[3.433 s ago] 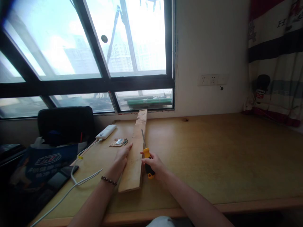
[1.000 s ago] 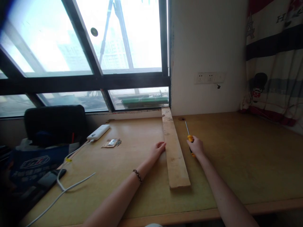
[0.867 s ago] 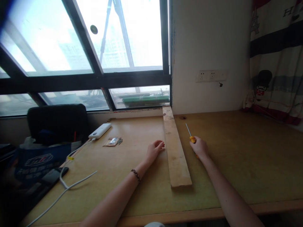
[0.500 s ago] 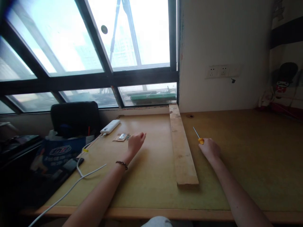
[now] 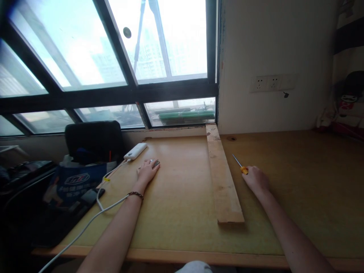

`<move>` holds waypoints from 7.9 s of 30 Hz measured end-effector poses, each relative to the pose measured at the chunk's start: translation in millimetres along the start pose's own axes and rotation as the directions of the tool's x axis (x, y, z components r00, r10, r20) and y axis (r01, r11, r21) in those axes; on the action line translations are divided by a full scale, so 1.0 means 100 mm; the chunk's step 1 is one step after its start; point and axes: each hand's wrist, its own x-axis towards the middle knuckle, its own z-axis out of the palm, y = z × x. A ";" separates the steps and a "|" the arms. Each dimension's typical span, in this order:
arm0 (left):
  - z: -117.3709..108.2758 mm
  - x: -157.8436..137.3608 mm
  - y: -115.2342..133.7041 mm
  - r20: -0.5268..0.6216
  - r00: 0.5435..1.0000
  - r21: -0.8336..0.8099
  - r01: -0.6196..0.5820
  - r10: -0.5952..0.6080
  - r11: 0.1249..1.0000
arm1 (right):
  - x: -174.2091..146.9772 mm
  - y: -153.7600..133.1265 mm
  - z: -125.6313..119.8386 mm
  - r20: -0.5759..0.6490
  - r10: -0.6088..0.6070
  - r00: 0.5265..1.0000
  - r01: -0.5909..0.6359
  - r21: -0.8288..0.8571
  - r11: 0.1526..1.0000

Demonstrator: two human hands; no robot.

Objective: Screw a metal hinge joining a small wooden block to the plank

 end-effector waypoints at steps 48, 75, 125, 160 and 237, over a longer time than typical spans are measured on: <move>-0.34 -1.04 1.49 0.063 0.907 0.002 -0.418 0.417 0.908 | -0.05 0.01 -0.09 0.025 0.092 0.995 -0.090 -0.081 0.993; -0.30 -0.66 1.93 0.403 0.855 -0.108 -0.310 0.327 0.945 | -0.11 -0.05 -0.22 0.017 0.025 1.000 -0.025 -0.013 1.000; -0.35 -1.49 2.33 0.441 0.841 -0.812 0.523 0.314 -0.259 | -0.36 -0.39 -0.20 -0.135 -0.139 0.981 0.182 0.885 0.429; -0.27 -1.49 2.29 0.428 0.862 -0.851 0.485 0.271 -0.202 | -0.13 -0.23 -0.05 -0.045 0.030 0.999 -0.034 -0.102 0.994; -0.41 -1.48 2.20 -0.201 0.738 -0.620 -0.605 0.644 0.500 | -0.19 -0.25 -0.01 -0.224 -0.139 0.965 0.111 -0.134 0.985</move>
